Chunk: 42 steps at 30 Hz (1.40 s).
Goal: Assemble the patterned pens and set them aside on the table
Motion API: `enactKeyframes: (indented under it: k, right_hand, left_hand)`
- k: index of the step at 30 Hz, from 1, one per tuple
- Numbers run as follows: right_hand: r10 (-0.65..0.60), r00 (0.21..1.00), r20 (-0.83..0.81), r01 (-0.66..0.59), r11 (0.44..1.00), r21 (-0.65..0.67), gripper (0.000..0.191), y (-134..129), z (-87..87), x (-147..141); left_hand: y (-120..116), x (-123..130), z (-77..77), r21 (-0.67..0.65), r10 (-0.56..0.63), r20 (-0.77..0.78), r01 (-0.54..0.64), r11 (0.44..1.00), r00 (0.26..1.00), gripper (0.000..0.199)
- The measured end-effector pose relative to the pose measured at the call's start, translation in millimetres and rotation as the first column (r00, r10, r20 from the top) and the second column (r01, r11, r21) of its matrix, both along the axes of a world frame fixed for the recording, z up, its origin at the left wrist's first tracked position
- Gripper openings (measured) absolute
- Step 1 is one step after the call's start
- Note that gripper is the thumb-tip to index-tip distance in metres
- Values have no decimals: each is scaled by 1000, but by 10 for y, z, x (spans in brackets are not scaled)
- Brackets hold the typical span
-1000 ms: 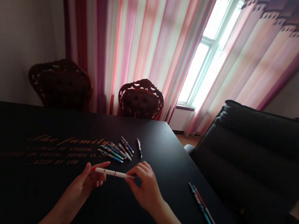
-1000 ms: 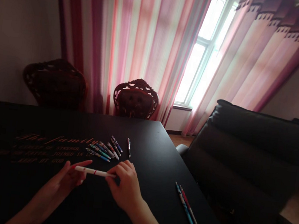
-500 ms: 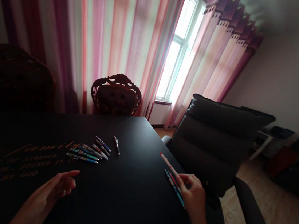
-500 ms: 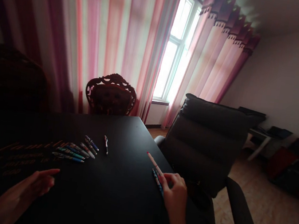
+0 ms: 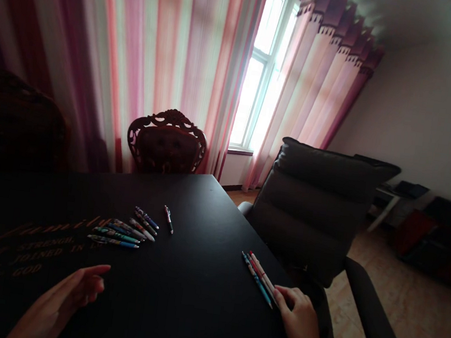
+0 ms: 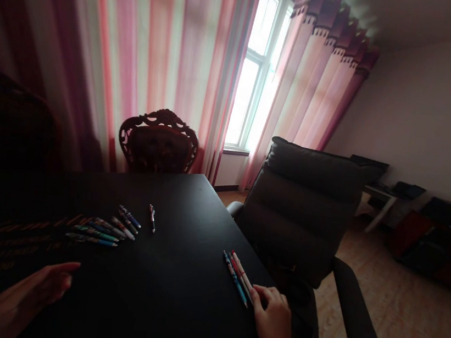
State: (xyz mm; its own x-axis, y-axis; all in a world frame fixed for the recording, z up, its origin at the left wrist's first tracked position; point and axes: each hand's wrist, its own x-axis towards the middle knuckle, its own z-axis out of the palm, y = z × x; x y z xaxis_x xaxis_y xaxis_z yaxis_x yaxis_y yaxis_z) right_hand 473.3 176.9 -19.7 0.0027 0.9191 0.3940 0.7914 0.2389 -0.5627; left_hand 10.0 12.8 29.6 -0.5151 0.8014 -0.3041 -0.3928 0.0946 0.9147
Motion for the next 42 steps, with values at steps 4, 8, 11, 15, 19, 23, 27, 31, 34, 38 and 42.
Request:
enactKeyframes:
  k: [4, 8, 11, 15, 19, 23, 27, 31, 34, 38, 42]
  right_hand:
    - [43, 998, -40, -44, 999, -24, 37, -64, -10, 62]
    - [82, 995, -63, -85, 995, -59, 35, -83, 10, 64]
    - [93, 993, -70, -97, 994, -55, 36, -70, 27, 27]
    - [86, 995, -59, -90, 994, -62, 38, -50, 2, 34]
    - [48, 999, -9, -48, 999, 18, 41, 49, 49, 22]
    - [194, 980, 37, -197, 972, 127, 36, 222, 322, -457]
    - [496, 862, 103, -505, 858, 95, 25, 173, 565, -1460]
    - [654, 721, 229, -672, 741, 2, 18, 25, 535, -2467]
    - [617, 719, 319, -641, 767, -39, 21, 31, 441, -3016]
    - [536, 757, 374, -562, 826, -46, 13, 160, 365, -3438]
    - [539, 763, 357, -567, 823, -32, 12, 262, 338, -3568]
  left_hand:
    - [-9, 20, 31, 4, 12, -12, -12, 1000, 1000, 49]
    - [-15, 18, 17, 26, -7, 0, 7, 1000, 1000, 52]
    - [-11, -1, -19, 27, -51, -22, 52, 998, 998, 57]
    - [7, -10, -73, 30, -49, -126, 54, 998, 991, 57]
    - [19, 2, -143, 78, -61, -184, 76, 994, 981, 61]
    - [12, 31, -151, 125, -74, -240, 106, 987, 968, 58]
    - [25, 37, -175, 143, -69, -236, 104, 984, 969, 55]
    - [68, 9, -253, 175, -64, -250, 110, 978, 966, 57]
    - [88, 2, -277, 200, -53, -271, 110, 974, 961, 62]
    - [90, 18, -268, 218, -22, -279, 86, 972, 960, 68]
    - [106, 38, -252, 212, -13, -259, 70, 975, 966, 74]
